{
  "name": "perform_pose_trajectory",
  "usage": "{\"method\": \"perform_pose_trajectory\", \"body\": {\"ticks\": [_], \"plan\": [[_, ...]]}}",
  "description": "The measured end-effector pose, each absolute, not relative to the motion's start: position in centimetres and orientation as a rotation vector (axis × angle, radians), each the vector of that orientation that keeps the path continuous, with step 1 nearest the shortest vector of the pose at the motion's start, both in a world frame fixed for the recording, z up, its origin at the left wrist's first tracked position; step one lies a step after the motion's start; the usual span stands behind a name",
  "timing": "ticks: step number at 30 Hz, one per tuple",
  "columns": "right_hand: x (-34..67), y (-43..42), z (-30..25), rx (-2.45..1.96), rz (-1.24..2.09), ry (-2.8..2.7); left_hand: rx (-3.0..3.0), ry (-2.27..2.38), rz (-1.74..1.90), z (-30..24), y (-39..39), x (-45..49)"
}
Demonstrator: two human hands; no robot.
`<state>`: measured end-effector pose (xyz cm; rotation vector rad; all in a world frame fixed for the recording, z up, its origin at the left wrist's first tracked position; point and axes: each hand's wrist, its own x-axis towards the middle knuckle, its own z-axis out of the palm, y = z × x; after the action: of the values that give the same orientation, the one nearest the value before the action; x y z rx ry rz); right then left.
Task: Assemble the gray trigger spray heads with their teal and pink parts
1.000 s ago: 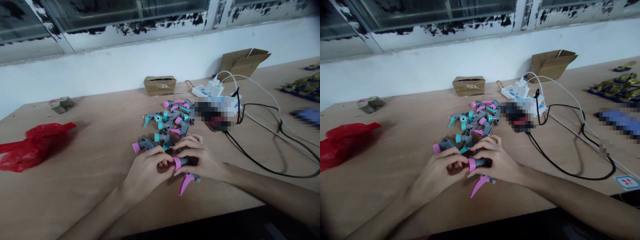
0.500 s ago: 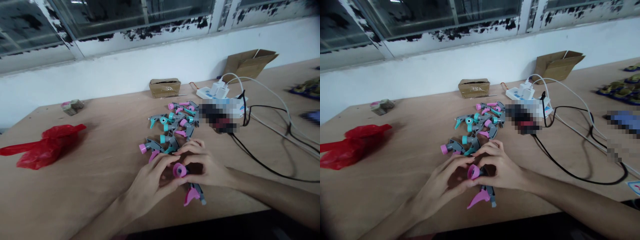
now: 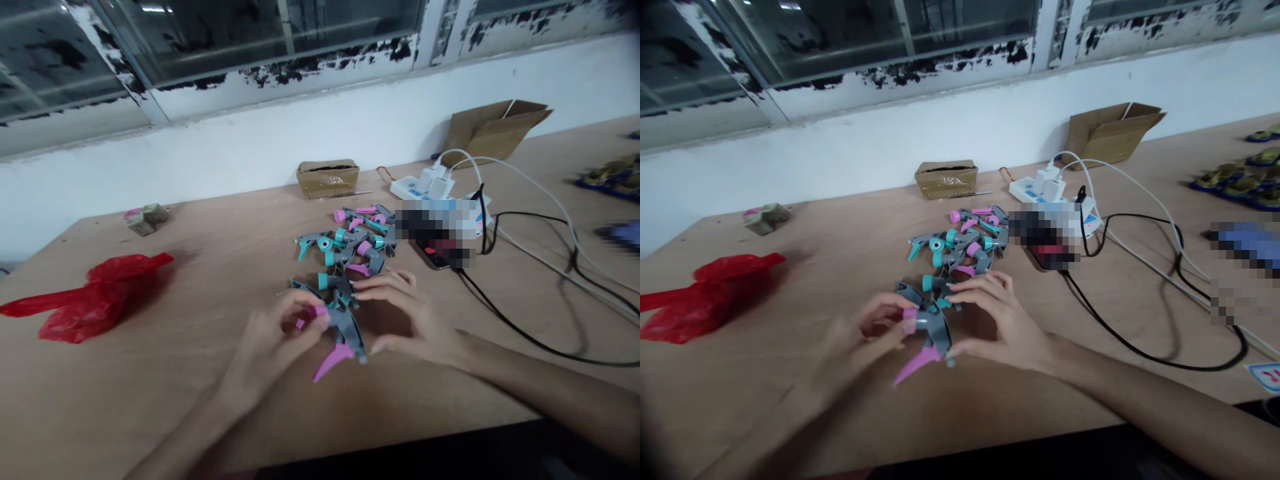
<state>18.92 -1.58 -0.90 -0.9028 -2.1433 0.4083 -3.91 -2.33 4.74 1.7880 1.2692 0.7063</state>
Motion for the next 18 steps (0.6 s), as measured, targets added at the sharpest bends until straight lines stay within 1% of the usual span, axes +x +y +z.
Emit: {"method": "perform_pose_trajectory", "body": {"ticks": [6,8,11,15,18], "plan": [[19.2,-1.1,-1.0,-1.037,0.460,-2.102,1.421,1.380,0.914,4.6,1.9,-7.2],[19.0,-1.0,-1.3,-1.054,0.463,-2.101,1.480,1.541,0.959,3.9,2.9,-7.6],[18.8,-0.9,-1.8,-1.074,0.443,-2.122,1.693,1.751,0.881,2.8,3.9,-7.9],[18.8,-0.7,-2.1,-1.118,0.403,-2.138,1.890,1.783,0.724,2.1,5.0,-8.5],[18.8,-0.6,-2.1,-1.128,0.391,-2.144,1.928,1.787,0.754,1.6,5.9,-8.7]]}}
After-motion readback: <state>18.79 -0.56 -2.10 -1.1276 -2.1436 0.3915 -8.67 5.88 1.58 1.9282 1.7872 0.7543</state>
